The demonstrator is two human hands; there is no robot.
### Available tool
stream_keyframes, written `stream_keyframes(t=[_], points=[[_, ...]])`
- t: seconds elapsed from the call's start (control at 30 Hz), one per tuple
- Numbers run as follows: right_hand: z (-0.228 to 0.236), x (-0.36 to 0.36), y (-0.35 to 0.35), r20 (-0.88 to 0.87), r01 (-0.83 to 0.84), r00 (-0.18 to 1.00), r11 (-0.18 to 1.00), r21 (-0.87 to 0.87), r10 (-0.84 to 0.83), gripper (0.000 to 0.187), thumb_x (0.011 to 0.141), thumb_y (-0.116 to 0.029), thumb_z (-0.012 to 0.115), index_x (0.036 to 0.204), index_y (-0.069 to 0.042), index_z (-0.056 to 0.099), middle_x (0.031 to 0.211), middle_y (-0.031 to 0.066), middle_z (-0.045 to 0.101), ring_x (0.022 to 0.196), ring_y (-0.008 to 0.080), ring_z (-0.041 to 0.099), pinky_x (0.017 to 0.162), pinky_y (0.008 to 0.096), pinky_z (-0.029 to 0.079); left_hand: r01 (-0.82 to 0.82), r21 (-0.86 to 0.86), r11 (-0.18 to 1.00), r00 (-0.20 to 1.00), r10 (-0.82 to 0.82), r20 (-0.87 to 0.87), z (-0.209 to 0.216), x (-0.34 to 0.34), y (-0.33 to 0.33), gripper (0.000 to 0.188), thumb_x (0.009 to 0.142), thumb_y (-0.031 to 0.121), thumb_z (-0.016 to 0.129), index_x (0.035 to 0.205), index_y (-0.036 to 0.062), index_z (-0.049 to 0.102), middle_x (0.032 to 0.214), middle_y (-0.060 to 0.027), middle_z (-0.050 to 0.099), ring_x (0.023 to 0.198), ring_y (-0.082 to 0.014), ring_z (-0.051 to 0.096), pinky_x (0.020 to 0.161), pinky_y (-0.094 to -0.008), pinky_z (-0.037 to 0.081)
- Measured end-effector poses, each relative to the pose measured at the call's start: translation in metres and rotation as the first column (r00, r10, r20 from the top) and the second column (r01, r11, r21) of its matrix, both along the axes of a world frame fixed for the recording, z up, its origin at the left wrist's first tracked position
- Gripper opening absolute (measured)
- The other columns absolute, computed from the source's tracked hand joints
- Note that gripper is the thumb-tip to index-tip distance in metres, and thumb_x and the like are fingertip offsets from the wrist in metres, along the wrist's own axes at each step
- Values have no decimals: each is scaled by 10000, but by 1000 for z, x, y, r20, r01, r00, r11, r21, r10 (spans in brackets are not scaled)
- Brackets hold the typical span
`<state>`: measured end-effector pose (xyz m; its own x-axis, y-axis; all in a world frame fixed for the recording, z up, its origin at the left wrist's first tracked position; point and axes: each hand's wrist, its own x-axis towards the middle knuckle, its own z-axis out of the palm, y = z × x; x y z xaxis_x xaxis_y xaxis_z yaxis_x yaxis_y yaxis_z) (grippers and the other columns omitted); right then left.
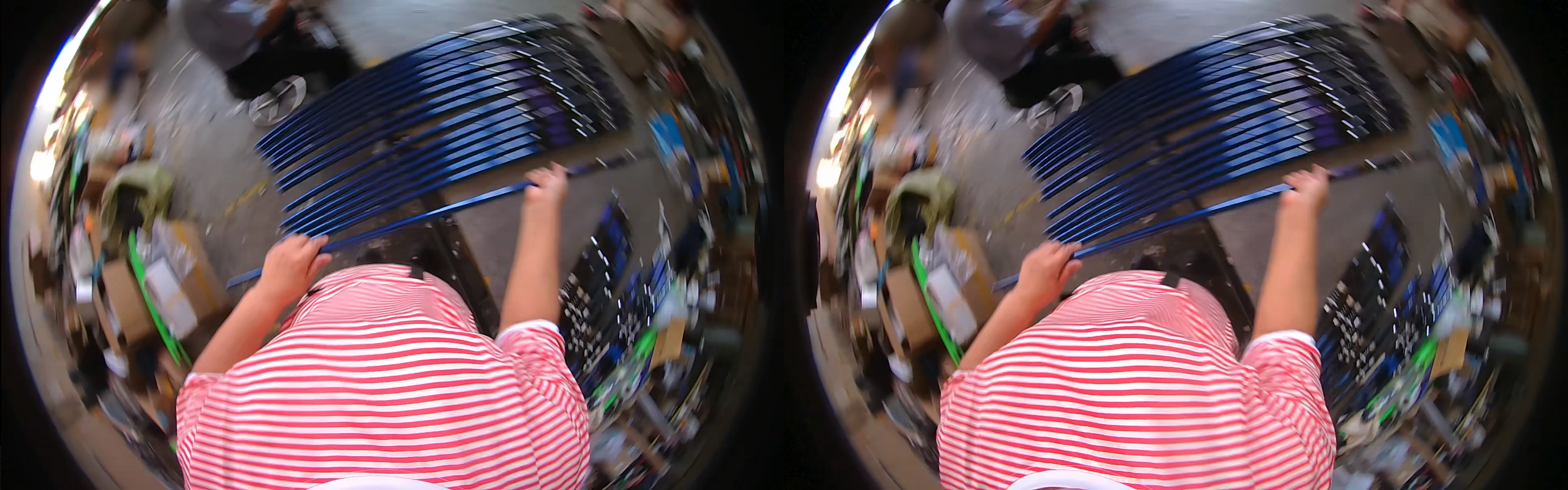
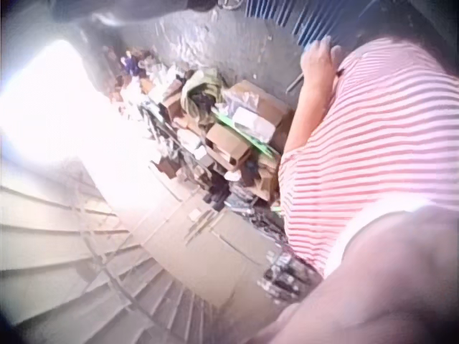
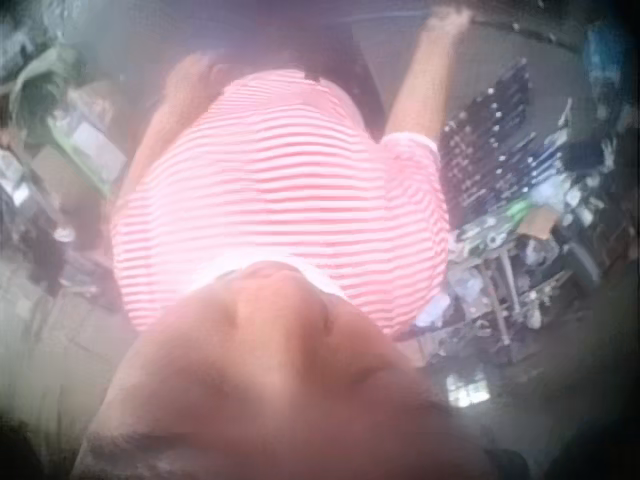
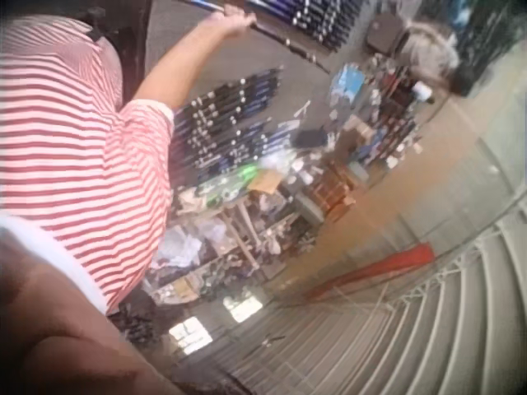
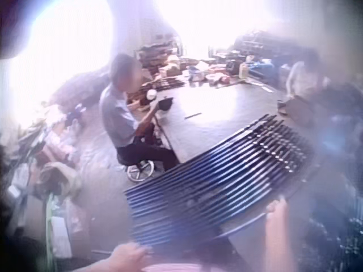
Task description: The person marks several blue fishing rods with a white marker, then repeatedly picks up individual rods, extends their sections, and places them back on the table. The person handles the rods one at a time in a repetitive sequence.
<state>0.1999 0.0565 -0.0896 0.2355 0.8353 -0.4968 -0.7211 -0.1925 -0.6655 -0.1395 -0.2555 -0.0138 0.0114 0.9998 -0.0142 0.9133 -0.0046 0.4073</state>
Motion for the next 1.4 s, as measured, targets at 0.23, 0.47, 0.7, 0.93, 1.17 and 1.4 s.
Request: stream_keyframes(t=[0.23, 0.47, 0.7, 0.93, 1.17, 1.4], points=[[29, -25, -13, -30, 25, 999, 1000, 17, -25, 306, 918, -352, 373, 771, -102, 470, 485, -22, 230, 388, 86, 204, 343, 212, 195, -425, -323, 846, 727, 531, 435, -2, -113, -76, 301, 880, 291, 440, 913, 66, 637, 812, -129, 599, 769, -299, 557, 663, -364, 447], [36, -13, -42, 8, 44, 999, 997, 58, -45, 258, 919, -340, 365, 834, -111, 449, 493, -30, 234, 373, 84, 208, 337, 215, 199, -720, -100, 687, 657, 721, 220, -31, -198, -125, 492, 877, 454, 391, 893, 17, 616, 757, -135, 593, 712, -269, 565, 654, -367, 441], [65, -33, -72, 70, 1, 998, 999, 48, -4, 189, 863, -207, 446, 730, -102, 362, 478, -21, 239, 354, 93, 223, 345, 245, 212, -175, -426, 887, 600, 440, 668, -11, -142, -92, 272, 852, 235, 489, 876, -2, 621, 664, -71, 569, 597, -146, 542, 547, -270, 417], [92, -22, -62, -14, 107, 994, 990, 92, -106, 143, 888, -174, 444, 776, -88, 422, 557, -19, 325, 432, 79, 286, 406, 221, 261, 98, 83, 992, 988, -107, 114, 7, -72, -79, 202, 769, 189, 601, 913, 52, 571, 674, -104, 534, 588, -291, 541, 517, -358, 429], [119, 34, -13, -76, 88, 993, 995, 38, -85, 289, 918, -326, 393, 731, -108, 431, 523, -37, 293, 408, 72, 260, 393, 217, 234, 131, 323, 937, 975, -63, -212, -10, -32, -75, 272, 868, 286, 476, 736, 49, 495, 597, -81, 472, 511, -230, 499, 444, -325, 387], [144, 51, -3, -240, -41, 965, 968, 248, 102, 421, 870, -490, 409, 655, -128, 386, 486, -56, 209, 376, 52, 160, 336, 197, 129, 214, -306, 928, 876, -44, 480, -12, -12, -74, 307, 870, 283, 485, 707, 24, 511, 627, -69, 508, 541, -190, 488, 493, -313, 391]])
